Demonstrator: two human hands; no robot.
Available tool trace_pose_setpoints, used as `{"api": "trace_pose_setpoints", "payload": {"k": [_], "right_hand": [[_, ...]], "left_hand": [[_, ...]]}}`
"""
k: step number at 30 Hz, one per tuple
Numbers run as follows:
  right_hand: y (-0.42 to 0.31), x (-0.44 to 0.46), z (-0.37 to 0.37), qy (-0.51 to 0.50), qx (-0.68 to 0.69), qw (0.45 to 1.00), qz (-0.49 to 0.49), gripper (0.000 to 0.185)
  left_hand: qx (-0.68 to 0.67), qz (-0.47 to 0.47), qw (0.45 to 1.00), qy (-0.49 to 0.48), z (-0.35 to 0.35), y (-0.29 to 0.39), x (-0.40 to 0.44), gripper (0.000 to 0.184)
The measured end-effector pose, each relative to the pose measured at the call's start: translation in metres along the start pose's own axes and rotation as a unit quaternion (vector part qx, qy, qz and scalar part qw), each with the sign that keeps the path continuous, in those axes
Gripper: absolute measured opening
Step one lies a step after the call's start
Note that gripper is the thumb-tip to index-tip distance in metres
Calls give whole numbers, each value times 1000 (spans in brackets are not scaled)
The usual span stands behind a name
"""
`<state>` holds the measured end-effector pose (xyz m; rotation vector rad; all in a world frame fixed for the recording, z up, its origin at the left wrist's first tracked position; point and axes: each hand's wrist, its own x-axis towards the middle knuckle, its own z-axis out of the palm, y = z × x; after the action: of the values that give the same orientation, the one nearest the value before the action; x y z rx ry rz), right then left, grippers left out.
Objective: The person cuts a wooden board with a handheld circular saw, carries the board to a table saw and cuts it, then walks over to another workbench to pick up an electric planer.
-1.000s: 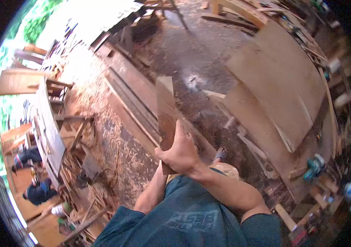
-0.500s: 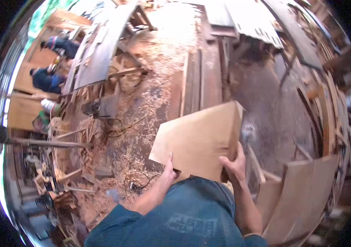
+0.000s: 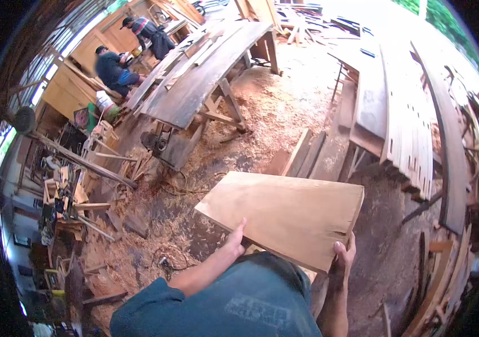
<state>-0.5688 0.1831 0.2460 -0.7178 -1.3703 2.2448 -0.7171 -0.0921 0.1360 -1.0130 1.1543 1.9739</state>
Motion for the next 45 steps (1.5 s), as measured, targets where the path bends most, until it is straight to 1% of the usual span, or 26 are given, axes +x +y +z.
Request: {"api": "trace_pose_setpoints", "payload": {"k": [3,4,7,10,13,15,16,18,19,20,23,26,29,30,31,32,33,35,36,38,39,40,42,43,44,45], "right_hand": [[-15,61,26,-31,11,999,-19,79],[-15,80,36,-42,22,999,-24,80],[1,142,57,-81,46,995,-17,81],[7,192,119,-96,71,992,-48,70],[44,272,174,-168,138,975,-50,79],[88,348,209,-168,80,981,-50,78],[113,392,224,-165,50,983,-56,77],[151,484,269,-152,-10,986,-63,77],[162,513,276,-144,-60,987,-44,76],[169,542,316,-220,63,973,-30,75],[163,619,420,-269,73,960,5,74],[183,727,462,-308,40,947,84,64],[212,836,496,-285,-158,930,169,46],[225,873,508,-289,-145,917,232,40],[243,913,517,-258,-230,919,191,41],[264,956,529,-244,-249,923,164,42],[281,994,542,-229,-264,926,141,42],[270,1056,601,-292,-362,882,82,43],[265,1089,633,-317,-408,855,51,44],[272,1164,688,-348,-436,830,2,46],[268,1194,727,-401,-471,785,-25,48],[261,1211,757,-447,-506,736,-43,51],[248,1211,815,-511,-390,765,42,52],[242,1207,837,-512,-412,753,-21,55],[237,1210,856,-513,-431,737,-85,58],[233,1220,867,-524,-395,750,-84,57]], "left_hand": [[-42,29,998,-37,37,47,7,48],[-66,39,993,-92,36,61,27,46],[-66,94,990,-83,60,114,50,45],[-93,149,980,-94,78,172,92,49],[-96,218,969,-65,96,239,134,48],[-105,239,963,-60,116,300,175,46],[-127,264,951,-100,112,328,222,42],[-89,284,947,-119,112,419,306,52],[-84,274,952,-111,107,427,337,57],[-130,299,944,-58,118,453,357,60],[-185,263,946,-37,132,525,418,63],[-102,317,936,112,159,573,467,64],[-6,216,958,186,152,604,556,72],[3,184,971,149,158,621,564,72],[10,157,982,109,170,641,564,73],[16,127,989,71,181,656,564,74],[23,118,989,81,192,669,570,73],[43,106,988,103,222,702,592,73],[17,127,985,119,247,720,597,63],[-33,141,981,131,279,745,637,59],[-56,153,977,138,295,766,655,57],[-79,177,972,134,309,780,679,45],[14,226,966,122,355,817,689,39],[57,258,958,112,379,842,697,37],[65,327,940,74,394,863,715,35],[103,355,925,88,413,890,713,34]]}}
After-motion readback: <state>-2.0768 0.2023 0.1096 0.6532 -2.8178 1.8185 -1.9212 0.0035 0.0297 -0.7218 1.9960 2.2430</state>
